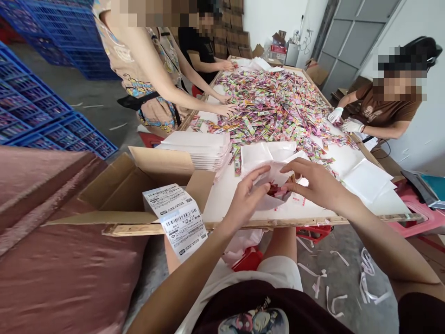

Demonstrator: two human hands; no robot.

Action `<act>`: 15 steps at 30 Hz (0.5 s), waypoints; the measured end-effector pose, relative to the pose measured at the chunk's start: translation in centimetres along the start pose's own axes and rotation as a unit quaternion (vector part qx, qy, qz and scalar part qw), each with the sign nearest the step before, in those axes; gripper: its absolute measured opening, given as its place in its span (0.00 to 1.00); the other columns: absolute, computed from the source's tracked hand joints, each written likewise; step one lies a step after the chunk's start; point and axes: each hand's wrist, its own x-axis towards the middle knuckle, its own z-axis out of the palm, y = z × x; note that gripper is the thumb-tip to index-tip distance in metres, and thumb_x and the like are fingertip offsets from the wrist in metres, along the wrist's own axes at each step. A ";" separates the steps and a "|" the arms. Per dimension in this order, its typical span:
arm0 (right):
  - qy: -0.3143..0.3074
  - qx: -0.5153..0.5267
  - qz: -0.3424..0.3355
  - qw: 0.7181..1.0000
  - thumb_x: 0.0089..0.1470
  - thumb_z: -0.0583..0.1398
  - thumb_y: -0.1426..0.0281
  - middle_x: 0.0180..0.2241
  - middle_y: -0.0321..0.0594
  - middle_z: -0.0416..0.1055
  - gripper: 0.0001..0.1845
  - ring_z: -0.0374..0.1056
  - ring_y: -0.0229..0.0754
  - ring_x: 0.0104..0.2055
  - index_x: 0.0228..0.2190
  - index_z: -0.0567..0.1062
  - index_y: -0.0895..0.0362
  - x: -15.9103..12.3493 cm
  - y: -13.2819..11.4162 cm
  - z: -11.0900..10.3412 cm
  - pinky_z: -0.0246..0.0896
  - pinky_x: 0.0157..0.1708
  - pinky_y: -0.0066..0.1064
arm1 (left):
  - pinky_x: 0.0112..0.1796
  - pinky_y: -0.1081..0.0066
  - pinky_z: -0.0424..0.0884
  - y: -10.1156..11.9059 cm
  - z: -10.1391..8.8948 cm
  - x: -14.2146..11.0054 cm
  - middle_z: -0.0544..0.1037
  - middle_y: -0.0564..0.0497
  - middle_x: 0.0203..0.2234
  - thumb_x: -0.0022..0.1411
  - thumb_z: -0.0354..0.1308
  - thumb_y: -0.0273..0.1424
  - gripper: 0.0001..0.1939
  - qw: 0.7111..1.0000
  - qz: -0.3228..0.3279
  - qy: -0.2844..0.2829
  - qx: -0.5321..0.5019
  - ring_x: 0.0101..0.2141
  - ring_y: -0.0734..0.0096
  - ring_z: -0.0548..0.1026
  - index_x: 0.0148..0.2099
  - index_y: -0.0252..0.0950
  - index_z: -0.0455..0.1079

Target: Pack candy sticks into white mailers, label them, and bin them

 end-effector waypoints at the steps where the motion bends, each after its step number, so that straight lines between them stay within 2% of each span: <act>1: 0.006 0.002 -0.023 1.000 0.59 0.62 0.64 0.43 0.46 0.74 0.13 0.72 0.46 0.44 0.45 0.76 0.56 0.1 0.0 0.5 0.65 0.45 0.38 | 0.60 0.56 0.60 0.2 0.0 0.1 0.74 0.42 0.57 0.60 0.56 0.35 0.21 1.000 0.011 0.003 -0.007 0.59 0.54 0.68 0.54 0.33 0.73; 4: -0.058 -0.031 -0.069 0.995 0.51 0.68 0.63 0.41 0.46 0.77 0.16 0.72 0.51 0.45 0.40 0.78 0.56 0.4 -0.2 3.3 0.64 0.47 0.41 | 0.60 0.58 0.60 1.1 0.2 0.6 0.77 0.44 0.54 0.64 0.54 0.38 0.18 1.000 0.027 0.005 -0.006 0.58 0.55 0.70 0.49 0.35 0.77; 6: -0.124 -0.072 -0.025 0.989 0.47 0.71 0.66 0.34 0.48 0.78 0.13 0.74 0.52 0.38 0.34 0.79 0.59 0.9 0.0 5.7 0.66 0.41 0.40 | 0.58 0.57 0.63 1.4 0.5 1.0 0.79 0.44 0.51 0.65 0.52 0.41 0.20 1.000 0.018 -0.009 -0.008 0.55 0.54 0.72 0.48 0.34 0.78; 8: -0.153 -0.089 0.036 0.984 0.49 0.69 0.71 0.29 0.49 0.77 0.05 0.74 0.51 0.31 0.30 0.79 0.59 1.3 0.7 7.3 0.65 0.34 0.37 | 0.56 0.56 0.66 1.5 0.8 1.2 0.80 0.43 0.51 0.65 0.52 0.42 0.21 0.999 0.021 -0.038 0.000 0.53 0.53 0.74 0.48 0.34 0.78; 9: -0.148 -0.081 0.060 0.984 0.51 0.66 0.73 0.29 0.49 0.77 0.02 0.74 0.50 0.30 0.29 0.79 0.59 1.4 1.2 7.5 0.65 0.33 0.36 | 0.56 0.56 0.65 1.6 0.9 1.2 0.79 0.43 0.52 0.65 0.52 0.43 0.21 0.998 0.037 -0.048 0.014 0.54 0.53 0.73 0.49 0.35 0.77; 11: -0.107 -0.029 0.105 0.988 0.55 0.63 0.70 0.30 0.48 0.78 0.06 0.74 0.50 0.31 0.28 0.78 0.58 1.4 2.3 6.9 0.65 0.33 0.36 | 0.59 0.55 0.61 1.7 0.8 0.5 0.75 0.44 0.56 0.65 0.54 0.44 0.21 0.993 0.098 -0.031 0.065 0.58 0.52 0.69 0.53 0.39 0.75; 13: -0.034 0.057 0.172 0.983 0.59 0.60 0.62 0.30 0.47 0.78 0.13 0.75 0.51 0.34 0.28 0.77 0.57 0.5 3.6 5.7 0.67 0.37 0.38 | 0.61 0.53 0.56 1.4 0.6 -0.9 0.70 0.45 0.60 0.65 0.55 0.43 0.22 0.980 0.161 0.028 0.115 0.63 0.52 0.62 0.57 0.41 0.71; 15: 0.052 0.159 0.250 0.954 0.59 0.57 0.53 0.32 0.47 0.78 0.20 0.75 0.52 0.38 0.30 0.77 0.56 -1.3 4.5 5.3 0.69 0.41 0.40 | 0.62 0.53 0.54 0.2 0.4 -3.2 0.67 0.43 0.62 0.65 0.56 0.42 0.23 0.973 0.177 0.082 0.122 0.64 0.52 0.59 0.59 0.40 0.68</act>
